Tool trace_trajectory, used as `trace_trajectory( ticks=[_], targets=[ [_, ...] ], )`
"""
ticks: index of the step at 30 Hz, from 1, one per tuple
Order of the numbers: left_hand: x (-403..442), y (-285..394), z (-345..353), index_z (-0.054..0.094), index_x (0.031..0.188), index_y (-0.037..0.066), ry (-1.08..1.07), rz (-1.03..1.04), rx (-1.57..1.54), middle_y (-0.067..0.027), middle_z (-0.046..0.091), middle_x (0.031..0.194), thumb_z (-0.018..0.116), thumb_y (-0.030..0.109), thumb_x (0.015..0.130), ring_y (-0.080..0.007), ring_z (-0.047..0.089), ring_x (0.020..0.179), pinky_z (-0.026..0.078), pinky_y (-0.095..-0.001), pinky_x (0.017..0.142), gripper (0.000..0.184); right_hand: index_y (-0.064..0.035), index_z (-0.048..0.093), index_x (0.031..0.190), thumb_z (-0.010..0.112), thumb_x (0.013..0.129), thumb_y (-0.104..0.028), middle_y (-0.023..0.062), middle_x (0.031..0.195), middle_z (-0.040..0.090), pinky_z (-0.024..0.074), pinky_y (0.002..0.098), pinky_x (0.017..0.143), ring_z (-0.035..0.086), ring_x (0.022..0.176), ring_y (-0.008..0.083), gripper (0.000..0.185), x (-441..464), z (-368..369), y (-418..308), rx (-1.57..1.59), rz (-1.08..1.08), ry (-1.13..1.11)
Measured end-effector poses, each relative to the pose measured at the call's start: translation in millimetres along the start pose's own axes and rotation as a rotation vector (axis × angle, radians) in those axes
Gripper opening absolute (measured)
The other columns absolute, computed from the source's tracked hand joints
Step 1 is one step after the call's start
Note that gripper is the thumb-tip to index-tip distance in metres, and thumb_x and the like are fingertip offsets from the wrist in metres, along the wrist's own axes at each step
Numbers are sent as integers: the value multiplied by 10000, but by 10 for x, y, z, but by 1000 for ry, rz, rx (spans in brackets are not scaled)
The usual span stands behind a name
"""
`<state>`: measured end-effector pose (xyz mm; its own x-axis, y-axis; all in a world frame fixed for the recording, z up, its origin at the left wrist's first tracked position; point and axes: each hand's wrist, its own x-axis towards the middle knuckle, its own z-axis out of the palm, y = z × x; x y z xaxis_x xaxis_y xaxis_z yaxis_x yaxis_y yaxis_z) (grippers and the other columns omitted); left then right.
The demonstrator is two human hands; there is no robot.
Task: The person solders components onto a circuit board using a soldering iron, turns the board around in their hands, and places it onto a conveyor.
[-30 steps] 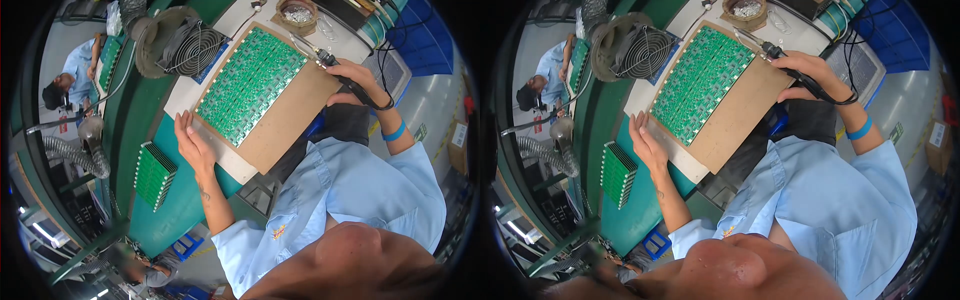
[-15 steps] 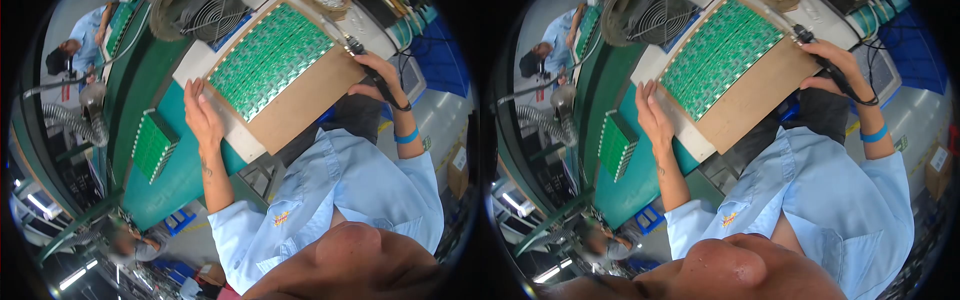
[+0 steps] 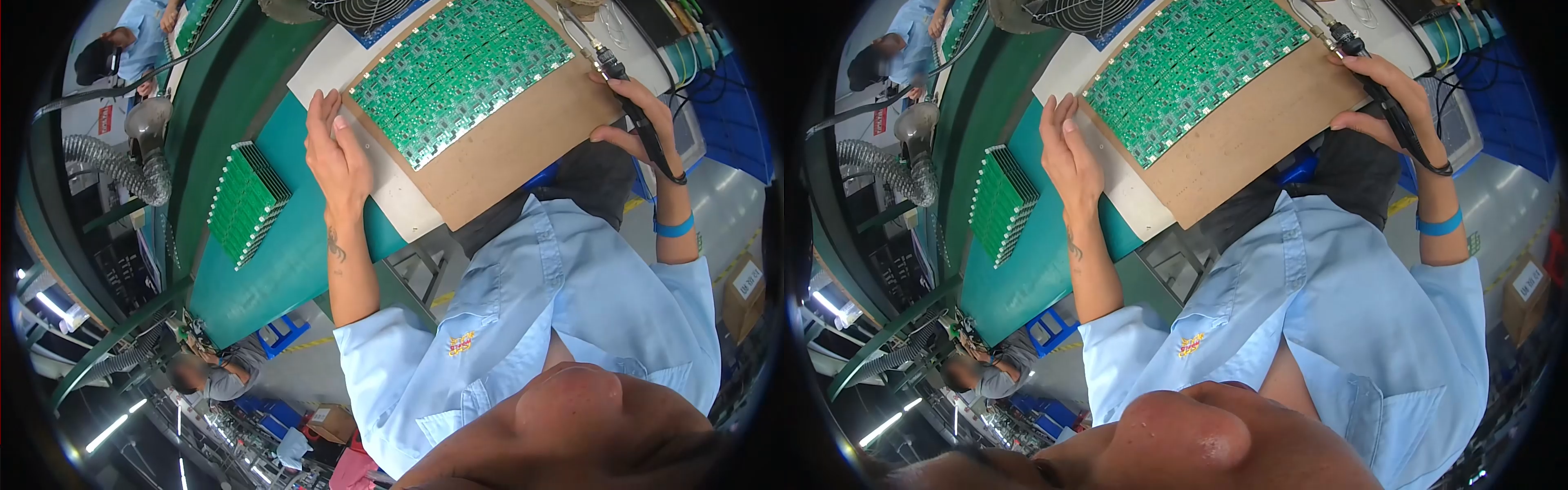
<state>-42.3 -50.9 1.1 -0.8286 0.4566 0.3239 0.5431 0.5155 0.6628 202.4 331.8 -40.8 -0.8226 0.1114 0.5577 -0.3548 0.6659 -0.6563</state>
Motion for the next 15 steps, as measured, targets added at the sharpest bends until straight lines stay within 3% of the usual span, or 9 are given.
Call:
trace_trajectory(
  ticks=[5, 10, 15],
  targets=[
    [-19, -33, 19, 528, 1543, -36, 26, -24, -43, -214, 722, 1412, 563, 86, 1073, -356, 689, 1305, 492, -446, 1141, 487, -26, 688, 1418, 1027, 683, -147, 135, 1343, 794, 570, 344, 1071, 756, 1126, 275, 818, 6, 1, -26, 57, 10, -24],
    [-22, 139, -40, 641, 1446, 1, 72, 108, 178, -157, 744, 1374, 678, 132, 1028, -323, 667, 1317, 436, -451, 1181, 439, -10, 698, 1391, 945, 820, -99, 171, 1316, 793, 559, 360, 1093, 745, 1167, 302, 628, -76, -32, -263, -82, 105, 44],
    [10, 401, -7, 770, 1273, 59, -112, 405, 117, -82, 766, 1328, 758, 176, 972, -287, 651, 1322, 375, -483, 1214, 323, 16, 713, 1356, 827, 912, -71, 179, 1201, 800, 571, 371, 995, 731, 1063, 299, 467, 106, 55, -769, 107, 232, 304]
  ],
)
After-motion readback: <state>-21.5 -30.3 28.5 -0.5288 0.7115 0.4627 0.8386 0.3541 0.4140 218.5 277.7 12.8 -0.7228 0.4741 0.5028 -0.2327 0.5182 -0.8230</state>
